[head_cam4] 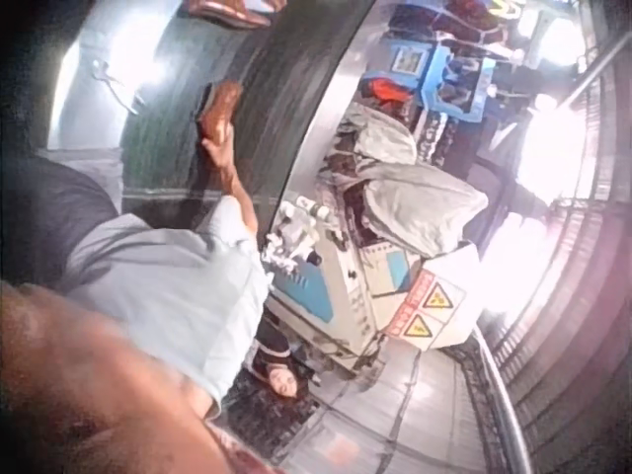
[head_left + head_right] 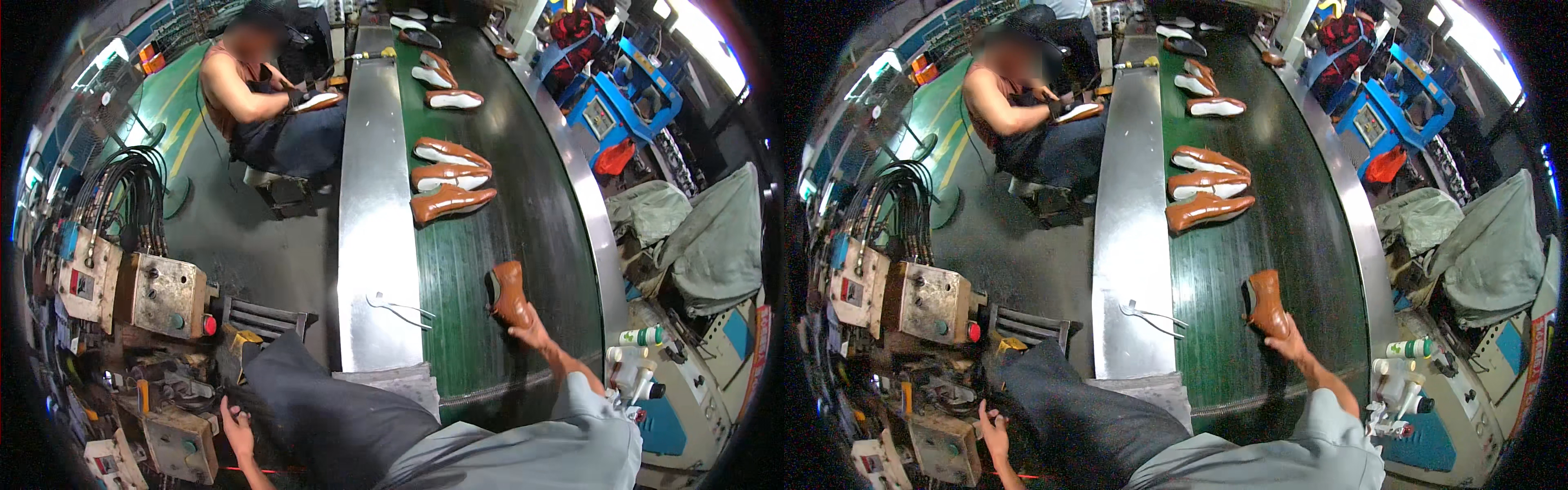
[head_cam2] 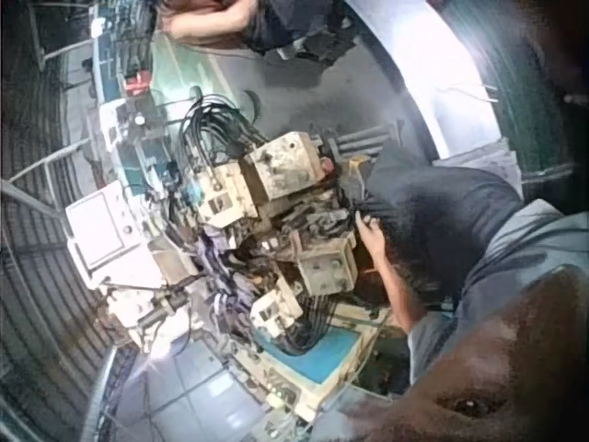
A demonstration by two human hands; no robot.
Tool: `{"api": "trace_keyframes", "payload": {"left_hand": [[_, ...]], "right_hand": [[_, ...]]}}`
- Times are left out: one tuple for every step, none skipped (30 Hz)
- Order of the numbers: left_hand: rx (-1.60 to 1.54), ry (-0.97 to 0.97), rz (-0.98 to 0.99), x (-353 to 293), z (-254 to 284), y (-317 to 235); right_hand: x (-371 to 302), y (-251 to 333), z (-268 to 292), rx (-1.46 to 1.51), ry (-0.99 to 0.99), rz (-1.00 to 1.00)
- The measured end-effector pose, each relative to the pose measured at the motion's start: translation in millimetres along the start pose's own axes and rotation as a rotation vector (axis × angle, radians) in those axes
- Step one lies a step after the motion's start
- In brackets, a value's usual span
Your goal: Placing shoe uppers onto a machine for processing and moving them along a conveyor belt in a factory.
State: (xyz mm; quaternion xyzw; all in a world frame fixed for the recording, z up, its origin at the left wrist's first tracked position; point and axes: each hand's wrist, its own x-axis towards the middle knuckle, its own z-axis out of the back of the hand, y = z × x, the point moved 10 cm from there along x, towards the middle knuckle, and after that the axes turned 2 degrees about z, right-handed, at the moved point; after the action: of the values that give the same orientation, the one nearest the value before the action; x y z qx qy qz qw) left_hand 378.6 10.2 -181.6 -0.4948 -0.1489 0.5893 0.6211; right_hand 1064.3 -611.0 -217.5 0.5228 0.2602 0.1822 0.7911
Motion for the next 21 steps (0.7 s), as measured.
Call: {"api": "trace_keyframes", "payload": {"left_hand": [[-0.019, -0.005, -0.028, -1.3, -7.1, -6.9], [-0.038, -0.012, -0.058, -0.5, -13.7, -11.3], [0.020, -0.022, -0.171, -1.1, -21.4, -23.2], [0.122, -0.008, -0.227, 0.6, -36.7, -41.3], [0.118, 0.002, -0.316, -1.3, -53.3, -60.9], [0.163, -0.004, -0.400, -9.1, -76.3, -97.5], [0.016, 0.012, -0.380, -15.0, -97.0, -118.8], [-0.164, 0.093, -0.344, -15.0, -122.6, -134.8], [-0.256, 0.221, -0.371, -10.5, -173.1, -171.4], [-0.394, 0.213, -0.291, -11.0, -172.7, -164.1], [-0.491, 0.225, -0.258, -21.3, -185.1, -182.7], [-0.590, 0.283, -0.197, -16.1, -205.4, -185.0], [-0.663, 0.351, -0.134, -18.1, -227.2, -206.6], [-0.787, 0.421, -0.061, -16.7, -249.9, -214.3], [-0.895, 0.528, 0.078, -23.6, -269.5, -235.1], [-1.006, 0.618, 0.212, -31.8, -281.1, -254.6], [-1.145, 0.428, 0.194, -18.2, -270.5, -251.0], [-1.273, 0.239, 0.169, -5.4, -253.3, -237.8], [-1.438, 0.439, 0.141, -10.5, -247.2, -255.4], [-1.513, 0.671, -0.051, 0.1, -220.0, -240.3], [-1.402, 0.487, -0.066, 5.2, -197.1, -225.7]], "right_hand": [[-12.1, -12.5, -1.7, -0.112, -0.070, -0.016], [-18.0, -18.0, -1.8, -0.220, -0.142, -0.030], [-17.7, -16.5, -7.9, -0.223, -0.140, -0.014], [-22.0, -20.4, -9.7, -0.201, -0.151, -0.069], [-24.9, -23.8, -12.7, -0.175, -0.159, -0.122], [-26.2, -21.5, -11.6, -0.181, -0.167, -0.112], [-25.9, -30.9, -17.9, 0.047, -0.137, -0.224], [-25.9, -39.6, -26.1, 0.275, -0.104, -0.332], [-30.6, -50.6, 4.9, 0.210, -0.103, -0.259], [-25.5, -18.6, -46.3, 0.229, -0.014, -0.266], [-13.7, 44.7, -112.8, 0.360, 0.092, -0.224], [-15.6, 102.0, -147.9, 0.283, 0.188, -0.175], [-22.1, 150.5, -171.9, 0.207, 0.259, -0.124], [-32.1, 203.4, -200.7, 0.128, 0.307, -0.051], [-41.3, 242.9, -224.0, 0.052, 0.348, 0.025], [-47.1, 268.0, -242.7, -0.244, 0.365, 0.196], [-56.0, 297.5, -280.5, -0.092, 0.438, 0.133], [-68.1, 320.0, -319.8, 0.056, 0.503, 0.060], [-69.3, 308.6, -349.8, 0.195, 0.555, 0.007], [-80.7, 309.1, -398.2, 0.336, 0.676, -0.035], [-99.2, 307.8, -436.8, 0.481, 0.822, -0.234]]}}
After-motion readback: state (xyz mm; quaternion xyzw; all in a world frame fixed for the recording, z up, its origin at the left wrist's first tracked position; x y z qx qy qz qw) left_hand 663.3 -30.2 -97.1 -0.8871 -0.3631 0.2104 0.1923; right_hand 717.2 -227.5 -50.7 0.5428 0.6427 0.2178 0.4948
